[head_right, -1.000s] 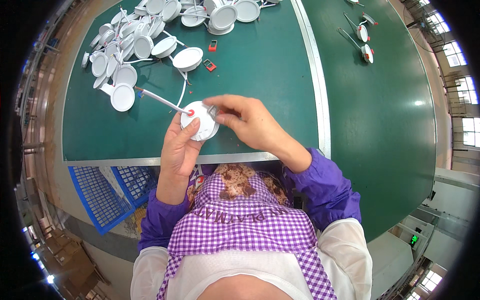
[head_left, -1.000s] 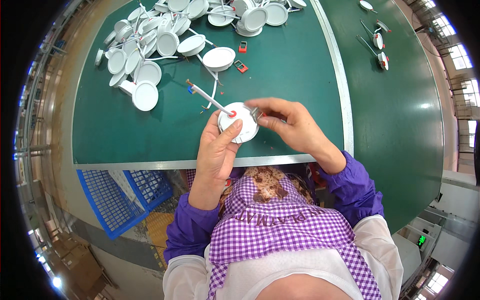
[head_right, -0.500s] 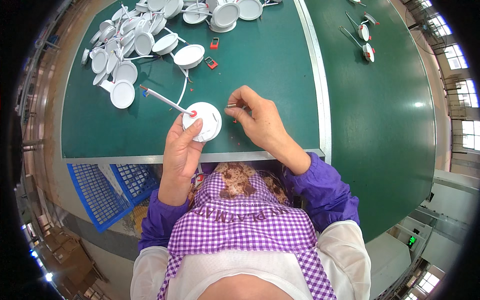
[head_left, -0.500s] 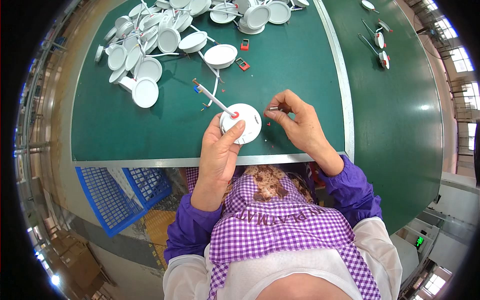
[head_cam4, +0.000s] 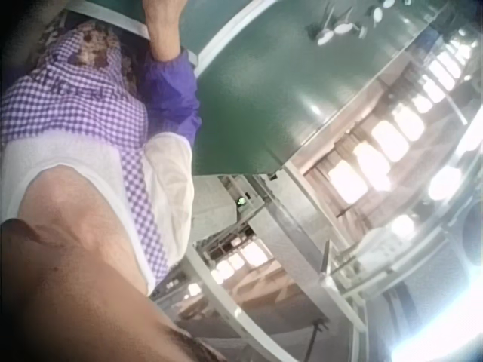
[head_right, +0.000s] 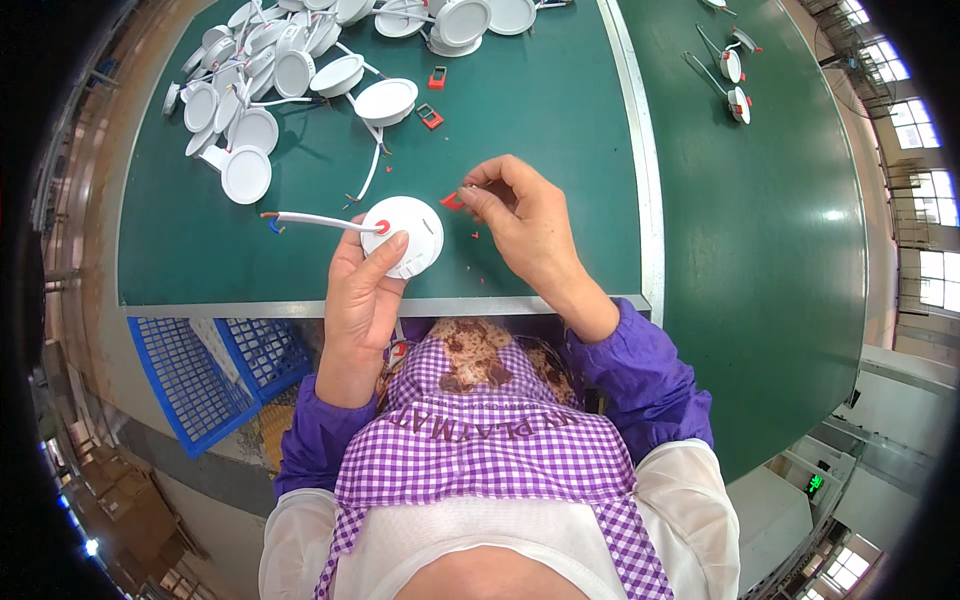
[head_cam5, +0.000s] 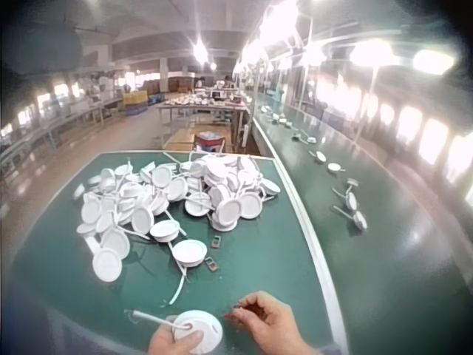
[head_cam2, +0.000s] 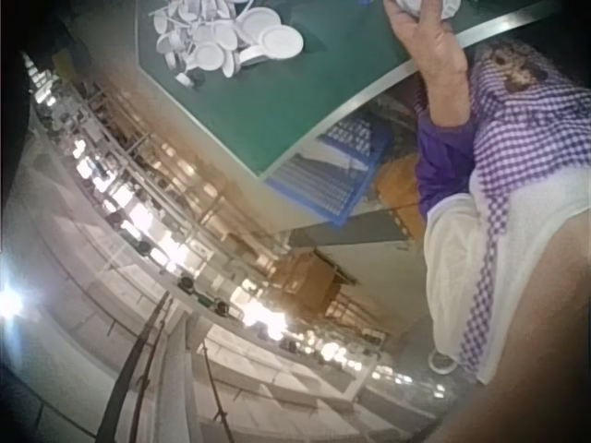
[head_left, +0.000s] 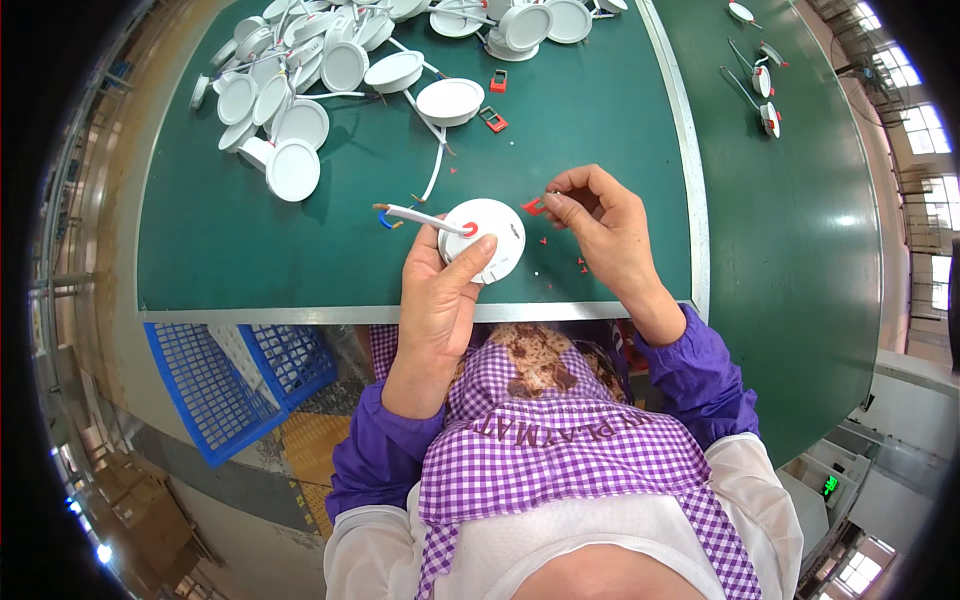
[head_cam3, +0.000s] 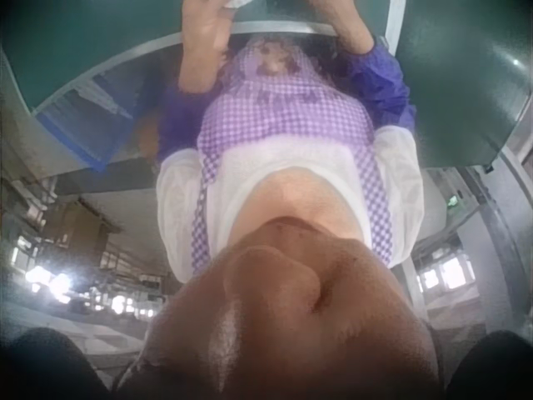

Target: The person is assembling small LED lamps by attaching red clips and inserting wires into a plastic housing.

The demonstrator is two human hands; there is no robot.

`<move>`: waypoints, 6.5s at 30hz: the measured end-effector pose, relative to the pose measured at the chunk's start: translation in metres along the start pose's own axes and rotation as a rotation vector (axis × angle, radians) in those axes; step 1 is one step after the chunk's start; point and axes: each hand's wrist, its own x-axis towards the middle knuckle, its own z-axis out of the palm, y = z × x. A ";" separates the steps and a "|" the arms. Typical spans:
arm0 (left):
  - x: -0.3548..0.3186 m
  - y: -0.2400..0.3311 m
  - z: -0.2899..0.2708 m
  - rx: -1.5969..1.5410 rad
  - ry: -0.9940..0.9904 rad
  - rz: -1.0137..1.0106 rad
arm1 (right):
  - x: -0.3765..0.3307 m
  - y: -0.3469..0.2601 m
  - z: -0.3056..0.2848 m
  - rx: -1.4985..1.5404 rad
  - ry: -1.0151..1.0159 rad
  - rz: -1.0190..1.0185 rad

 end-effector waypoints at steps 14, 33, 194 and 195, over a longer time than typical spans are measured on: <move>0.006 -0.009 0.001 0.119 0.067 0.177 | -0.018 -0.017 0.018 -0.059 0.000 -0.016; 0.006 -0.008 -0.001 0.333 0.015 0.254 | -0.021 -0.010 0.028 -0.241 0.036 -0.258; 0.017 -0.005 0.014 0.100 -0.457 -0.001 | 0.014 -0.047 -0.028 0.245 -0.618 0.113; 0.013 -0.006 0.021 0.096 -0.459 0.001 | 0.013 -0.049 -0.032 0.240 -0.617 0.112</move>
